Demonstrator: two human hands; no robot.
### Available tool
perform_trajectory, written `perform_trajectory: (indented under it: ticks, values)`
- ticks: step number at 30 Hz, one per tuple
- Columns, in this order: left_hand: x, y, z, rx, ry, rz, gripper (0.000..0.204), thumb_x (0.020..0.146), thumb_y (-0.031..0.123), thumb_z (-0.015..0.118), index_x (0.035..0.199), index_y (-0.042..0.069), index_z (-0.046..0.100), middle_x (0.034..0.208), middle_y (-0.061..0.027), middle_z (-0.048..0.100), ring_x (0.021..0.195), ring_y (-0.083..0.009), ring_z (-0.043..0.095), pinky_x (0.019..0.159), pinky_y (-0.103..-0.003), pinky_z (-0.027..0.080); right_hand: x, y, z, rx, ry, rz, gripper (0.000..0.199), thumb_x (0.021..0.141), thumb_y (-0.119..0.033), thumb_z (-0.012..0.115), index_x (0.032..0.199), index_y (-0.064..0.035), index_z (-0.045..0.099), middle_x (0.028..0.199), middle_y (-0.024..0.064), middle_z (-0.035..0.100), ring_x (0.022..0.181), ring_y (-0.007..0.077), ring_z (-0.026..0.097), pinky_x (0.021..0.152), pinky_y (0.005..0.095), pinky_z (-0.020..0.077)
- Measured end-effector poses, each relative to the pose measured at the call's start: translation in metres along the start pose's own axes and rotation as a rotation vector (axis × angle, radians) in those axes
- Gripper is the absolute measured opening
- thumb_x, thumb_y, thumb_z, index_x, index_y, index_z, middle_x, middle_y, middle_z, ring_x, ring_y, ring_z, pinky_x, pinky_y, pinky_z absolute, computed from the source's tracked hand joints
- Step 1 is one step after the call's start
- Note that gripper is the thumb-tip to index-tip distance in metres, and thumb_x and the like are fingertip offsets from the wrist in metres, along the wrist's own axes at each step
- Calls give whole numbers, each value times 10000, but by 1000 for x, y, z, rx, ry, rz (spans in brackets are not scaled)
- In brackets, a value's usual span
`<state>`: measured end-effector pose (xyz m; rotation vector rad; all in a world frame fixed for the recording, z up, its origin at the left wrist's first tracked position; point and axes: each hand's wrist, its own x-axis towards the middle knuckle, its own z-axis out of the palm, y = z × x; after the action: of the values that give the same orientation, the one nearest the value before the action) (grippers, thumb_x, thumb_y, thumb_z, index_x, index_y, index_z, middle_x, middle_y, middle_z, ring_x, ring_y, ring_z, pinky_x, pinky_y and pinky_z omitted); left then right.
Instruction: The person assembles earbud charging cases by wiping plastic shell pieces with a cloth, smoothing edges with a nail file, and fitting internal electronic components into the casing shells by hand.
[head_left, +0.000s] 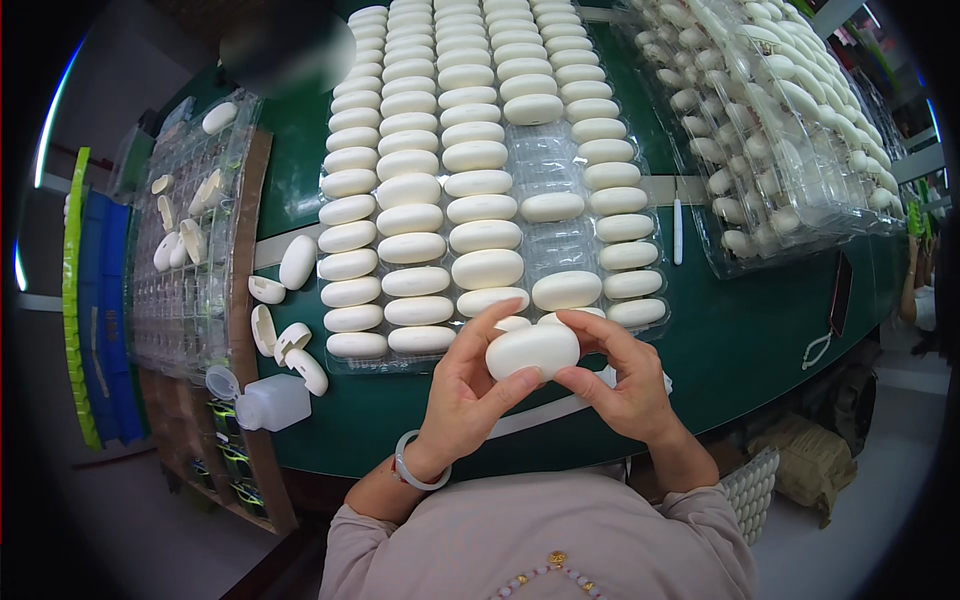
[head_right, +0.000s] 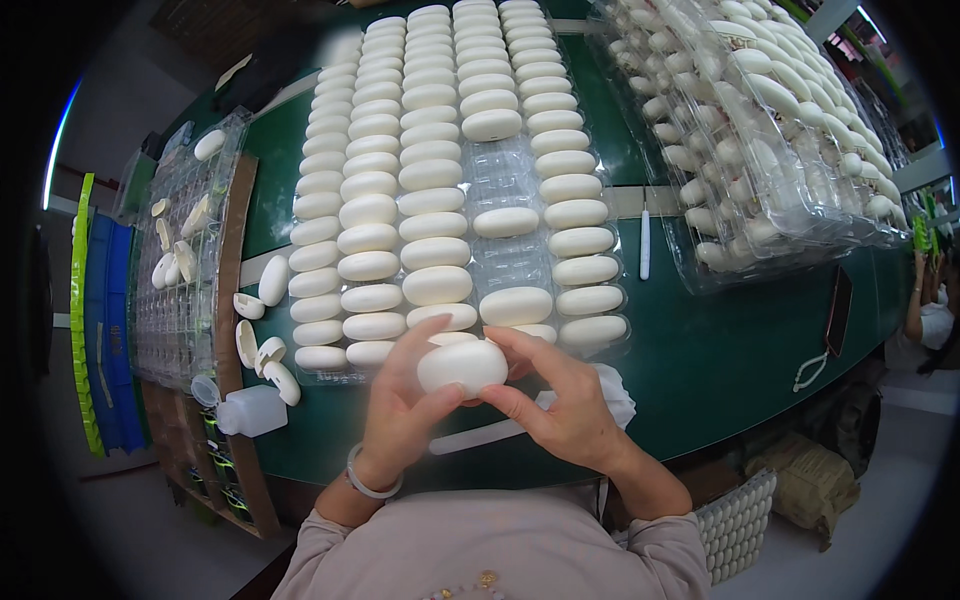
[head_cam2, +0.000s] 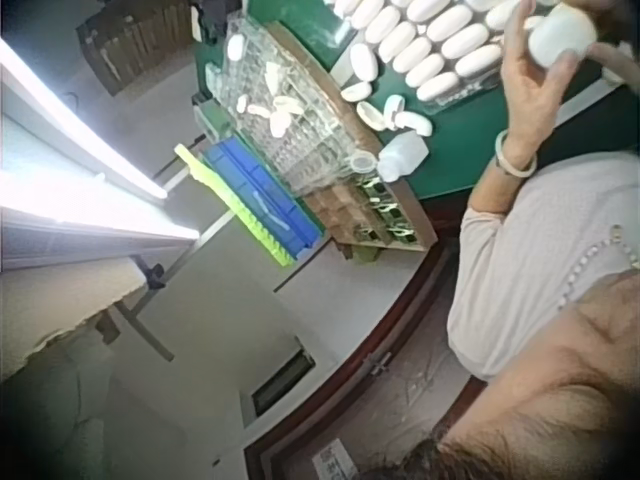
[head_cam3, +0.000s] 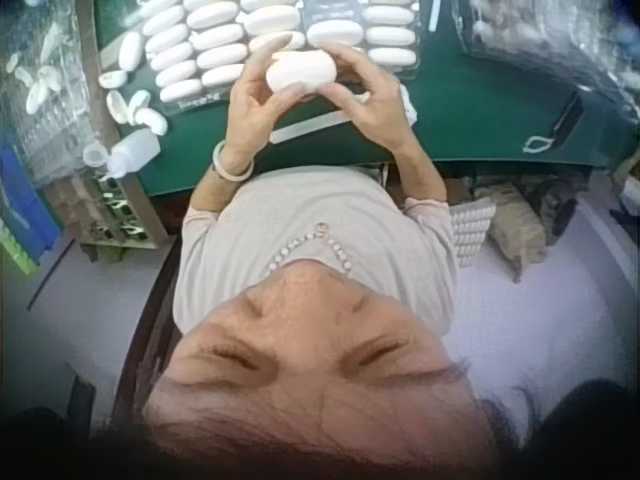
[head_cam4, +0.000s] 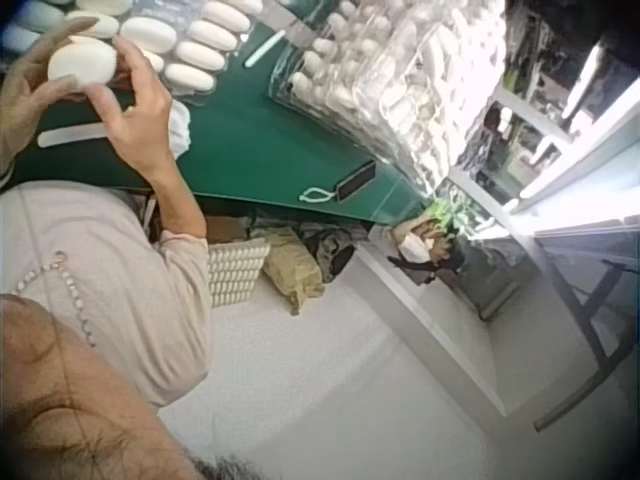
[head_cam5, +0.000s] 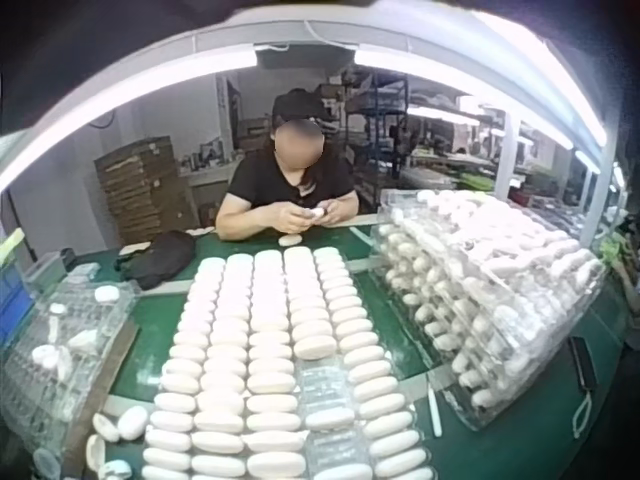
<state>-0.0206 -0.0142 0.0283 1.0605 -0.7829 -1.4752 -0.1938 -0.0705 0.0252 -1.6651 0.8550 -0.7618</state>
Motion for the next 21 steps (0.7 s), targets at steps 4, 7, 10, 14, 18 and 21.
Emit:
perform_trajectory:
  ticks: [4, 7, 10, 14, 18, 21]
  values:
    - [8, 15, -6, 382, -83, 19, 394, 801, 112, 649, 1152, 14, 499, 1041, -84, 561, 934, -137, 556, 779, -274, 474, 2, 3, -17, -109, 61, -45, 460, 764, -112, 683, 1179, -18, 509, 942, 125, 626, 793, 182, 616, 715, 276, 485]
    - [38, 36, -14, 913, -72, 347, 354, 740, 110, 681, 1052, 15, 542, 960, -130, 598, 818, -231, 592, 705, -302, 466, 0, 15, -35, -184, 160, -38, 373, 799, -92, 641, 1146, -8, 533, 945, 113, 630, 808, 169, 615, 715, 268, 488]
    - [85, 34, -8, 1161, -95, 619, 316, 727, 132, 679, 995, 26, 550, 879, -130, 581, 841, -287, 523, 749, -378, 413, 2, 29, -44, 192, 303, 102, 284, 843, -68, 575, 1113, 16, 548, 925, 81, 636, 832, 115, 595, 711, 237, 484]
    - [103, 18, 1, 1355, -209, 511, 302, 712, 177, 689, 968, 44, 601, 945, -128, 584, 939, -286, 498, 839, -366, 372, 3, 33, -48, 250, 311, 123, 248, 853, -82, 570, 1079, 20, 567, 912, 96, 637, 817, 118, 601, 705, 239, 488]
    - [114, 16, -1, 1358, -316, 687, 311, 728, 222, 682, 968, 39, 608, 874, -92, 595, 922, -283, 490, 794, -365, 384, 0, 33, -61, 218, 330, 91, 244, 850, -90, 577, 1069, 17, 577, 879, 92, 641, 813, 120, 603, 701, 239, 489]
    - [134, 23, 3, 1423, -123, 816, 306, 693, 196, 699, 943, 40, 616, 869, -90, 596, 903, -281, 490, 784, -367, 387, 2, 28, -62, 160, 313, 109, 258, 840, -113, 601, 1075, -8, 585, 884, 83, 638, 785, 115, 594, 695, 242, 482]
